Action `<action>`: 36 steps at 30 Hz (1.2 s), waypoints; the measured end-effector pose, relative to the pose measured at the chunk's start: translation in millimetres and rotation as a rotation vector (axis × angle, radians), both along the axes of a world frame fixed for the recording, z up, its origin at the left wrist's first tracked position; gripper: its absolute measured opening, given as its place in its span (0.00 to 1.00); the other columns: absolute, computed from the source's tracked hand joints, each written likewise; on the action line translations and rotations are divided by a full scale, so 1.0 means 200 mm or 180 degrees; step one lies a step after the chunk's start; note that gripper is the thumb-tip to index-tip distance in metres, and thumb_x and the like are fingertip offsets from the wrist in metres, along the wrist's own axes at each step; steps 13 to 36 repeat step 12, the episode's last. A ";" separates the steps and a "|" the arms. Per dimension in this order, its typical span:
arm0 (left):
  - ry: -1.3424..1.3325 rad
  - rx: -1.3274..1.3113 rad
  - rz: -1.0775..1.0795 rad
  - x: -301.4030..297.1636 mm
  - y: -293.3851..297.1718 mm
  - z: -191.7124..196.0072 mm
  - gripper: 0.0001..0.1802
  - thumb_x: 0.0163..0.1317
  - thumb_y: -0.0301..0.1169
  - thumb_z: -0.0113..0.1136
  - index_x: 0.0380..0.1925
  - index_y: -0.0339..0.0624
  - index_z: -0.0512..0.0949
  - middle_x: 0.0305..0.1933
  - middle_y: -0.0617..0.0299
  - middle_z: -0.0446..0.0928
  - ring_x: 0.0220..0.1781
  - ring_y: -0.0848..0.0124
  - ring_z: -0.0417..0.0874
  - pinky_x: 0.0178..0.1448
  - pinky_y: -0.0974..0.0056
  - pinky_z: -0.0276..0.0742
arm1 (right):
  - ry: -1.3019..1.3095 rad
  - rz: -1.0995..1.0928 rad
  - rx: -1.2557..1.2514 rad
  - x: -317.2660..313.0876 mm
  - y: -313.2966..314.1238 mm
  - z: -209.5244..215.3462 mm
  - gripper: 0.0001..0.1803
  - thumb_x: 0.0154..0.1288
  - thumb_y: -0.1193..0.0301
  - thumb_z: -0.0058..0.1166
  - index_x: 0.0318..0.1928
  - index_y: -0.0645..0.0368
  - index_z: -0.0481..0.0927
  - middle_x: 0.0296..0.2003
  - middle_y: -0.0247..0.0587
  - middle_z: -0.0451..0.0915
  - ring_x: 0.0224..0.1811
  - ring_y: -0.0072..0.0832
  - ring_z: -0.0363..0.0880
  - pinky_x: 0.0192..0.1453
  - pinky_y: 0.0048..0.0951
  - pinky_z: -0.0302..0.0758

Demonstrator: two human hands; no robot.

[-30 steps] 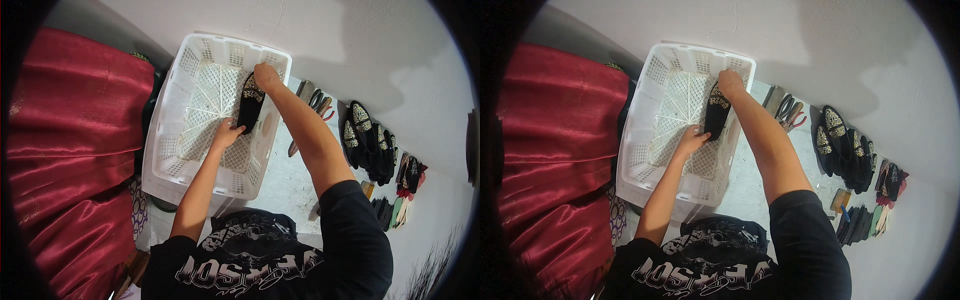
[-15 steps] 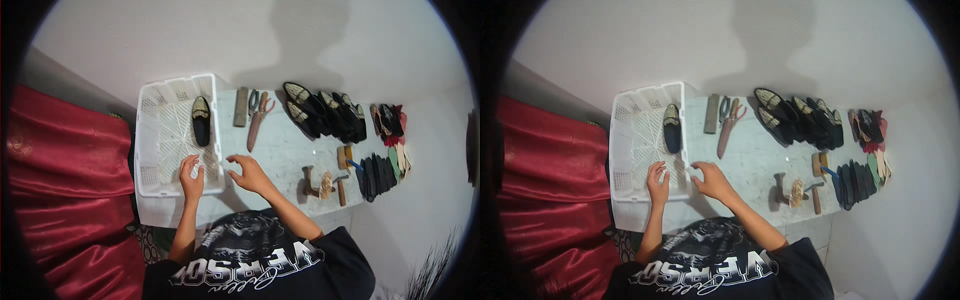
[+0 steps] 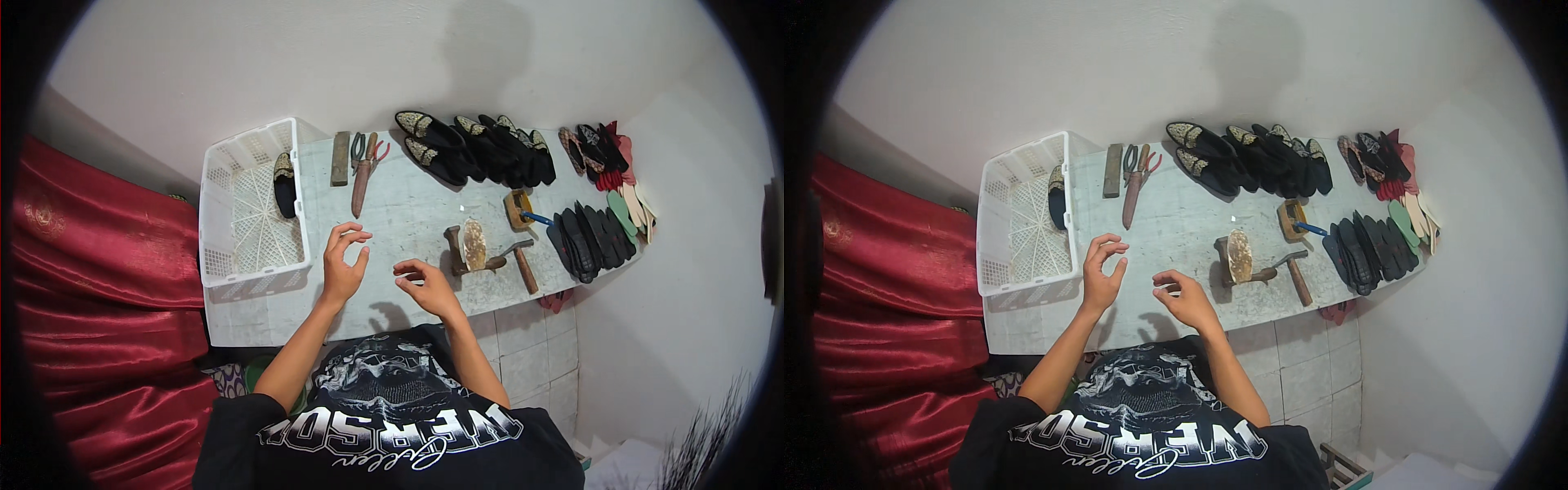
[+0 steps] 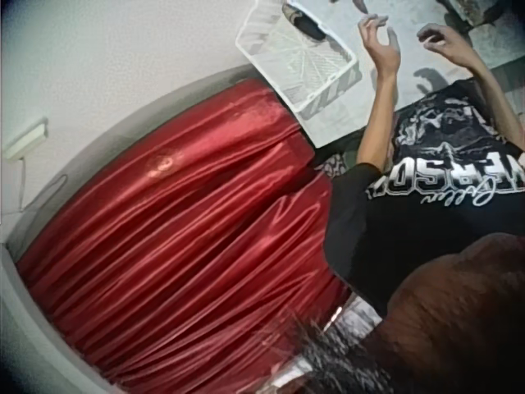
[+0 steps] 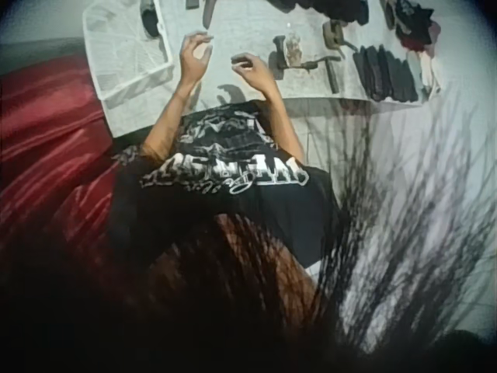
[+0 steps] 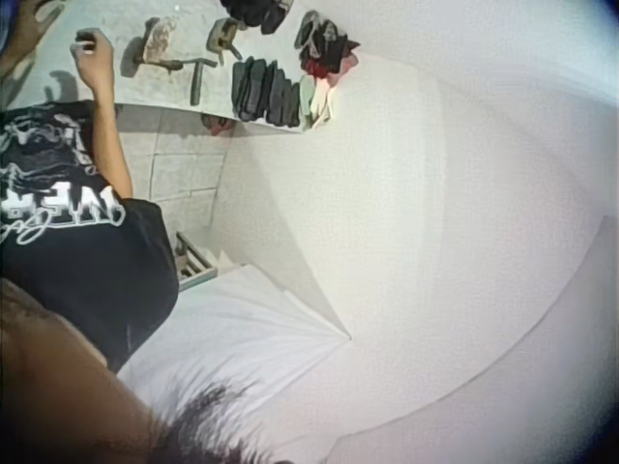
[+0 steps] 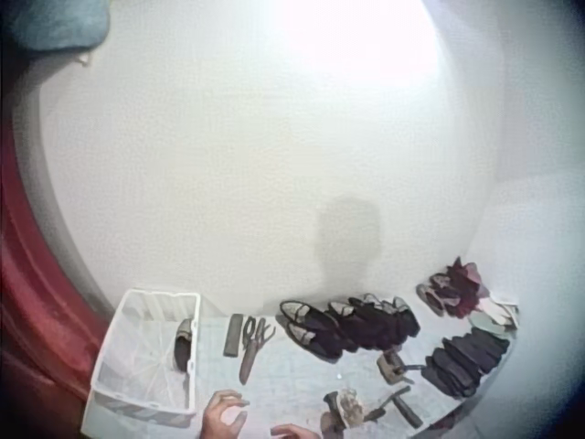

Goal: Hammer the sole of a shoe to ensure proper adhesion and finishing.

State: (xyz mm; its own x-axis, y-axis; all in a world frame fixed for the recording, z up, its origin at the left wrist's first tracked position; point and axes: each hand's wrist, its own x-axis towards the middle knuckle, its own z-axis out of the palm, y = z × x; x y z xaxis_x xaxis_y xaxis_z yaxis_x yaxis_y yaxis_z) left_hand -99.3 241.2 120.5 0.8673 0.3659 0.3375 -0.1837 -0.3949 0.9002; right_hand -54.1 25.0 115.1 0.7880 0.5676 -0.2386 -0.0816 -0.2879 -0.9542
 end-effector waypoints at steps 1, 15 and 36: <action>-0.0014 -0.0058 -0.0036 0.01 -0.05 0.00 0.15 0.61 0.16 0.64 0.48 0.36 0.85 0.59 0.53 0.78 0.52 0.62 0.86 0.60 0.58 0.82 | 0.0007 -0.0009 -0.0004 0.00 -0.05 -0.01 0.18 0.71 0.68 0.67 0.57 0.62 0.84 0.51 0.45 0.89 0.51 0.33 0.89 0.57 0.35 0.83; 0.0462 -0.0506 -0.0064 0.19 -0.59 -0.17 0.15 0.63 0.16 0.64 0.49 0.39 0.86 0.61 0.54 0.76 0.54 0.61 0.88 0.63 0.58 0.85 | 0.0111 -0.0646 0.0124 0.23 -0.64 -0.11 0.15 0.71 0.70 0.67 0.55 0.60 0.85 0.49 0.39 0.90 0.50 0.27 0.87 0.57 0.32 0.81; 0.0462 -0.0506 -0.0064 0.19 -0.59 -0.17 0.15 0.63 0.16 0.64 0.49 0.39 0.86 0.61 0.54 0.76 0.54 0.61 0.88 0.63 0.58 0.85 | 0.0111 -0.0646 0.0124 0.23 -0.64 -0.11 0.15 0.71 0.70 0.67 0.55 0.60 0.85 0.49 0.39 0.90 0.50 0.27 0.87 0.57 0.32 0.81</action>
